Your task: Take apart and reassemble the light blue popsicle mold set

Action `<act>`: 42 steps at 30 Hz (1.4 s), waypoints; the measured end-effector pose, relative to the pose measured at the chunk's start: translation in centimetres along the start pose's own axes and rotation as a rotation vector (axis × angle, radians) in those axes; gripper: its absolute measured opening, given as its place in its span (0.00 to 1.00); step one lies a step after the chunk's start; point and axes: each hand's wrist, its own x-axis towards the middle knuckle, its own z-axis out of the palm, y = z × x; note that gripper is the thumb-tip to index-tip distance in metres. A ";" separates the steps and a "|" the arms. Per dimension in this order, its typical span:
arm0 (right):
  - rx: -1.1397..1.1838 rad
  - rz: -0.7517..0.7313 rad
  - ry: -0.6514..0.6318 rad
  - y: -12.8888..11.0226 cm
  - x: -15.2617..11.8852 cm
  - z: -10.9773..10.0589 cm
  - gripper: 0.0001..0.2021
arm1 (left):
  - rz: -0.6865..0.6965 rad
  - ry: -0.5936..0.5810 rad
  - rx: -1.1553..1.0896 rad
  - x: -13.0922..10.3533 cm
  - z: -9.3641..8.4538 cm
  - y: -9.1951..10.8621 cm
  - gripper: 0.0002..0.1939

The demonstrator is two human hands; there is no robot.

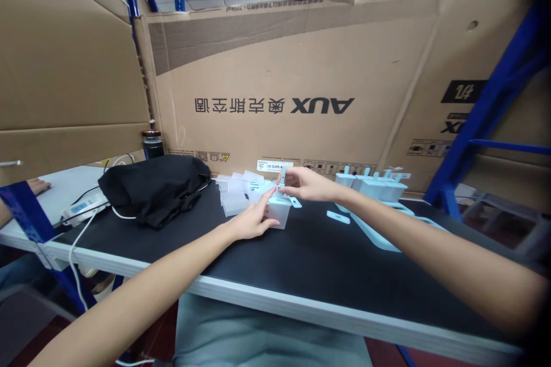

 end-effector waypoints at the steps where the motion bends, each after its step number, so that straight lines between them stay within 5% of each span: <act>1: 0.004 -0.007 0.006 0.2 -0.1 0.2 0.14 | 0.003 -0.006 0.025 0.0 0.0 0.0 0.38; 6: 0.025 0.026 -0.002 -0.6 -0.7 -0.1 0.14 | 0.008 -0.024 0.113 0.0 -0.1 -0.1 0.42; 11: -0.135 0.157 -0.217 -2.5 -1.0 -3.7 0.16 | 0.016 -0.015 0.079 0.0 0.0 -0.2 0.40; 14: -0.314 0.110 -0.292 -3.0 -0.4 -5.7 0.15 | 0.013 -0.008 0.061 0.0 0.0 -0.2 0.39; 18: -0.424 0.074 -0.387 -3.4 1.0 -6.1 0.13 | 0.042 -0.018 0.088 0.0 -0.1 -0.2 0.38; 28: -0.572 0.143 -0.347 -4.3 2.3 -1.5 0.26 | -0.001 -0.030 0.124 0.3 0.1 -0.9 0.24; 37: -0.654 0.319 0.225 -0.8 -2.2 8.0 0.24 | -0.023 -0.023 0.239 0.5 0.0 -0.8 0.10; 42: -0.693 0.325 0.266 -0.7 -2.4 8.7 0.19 | -0.018 -0.056 0.231 0.4 -0.2 -0.5 0.10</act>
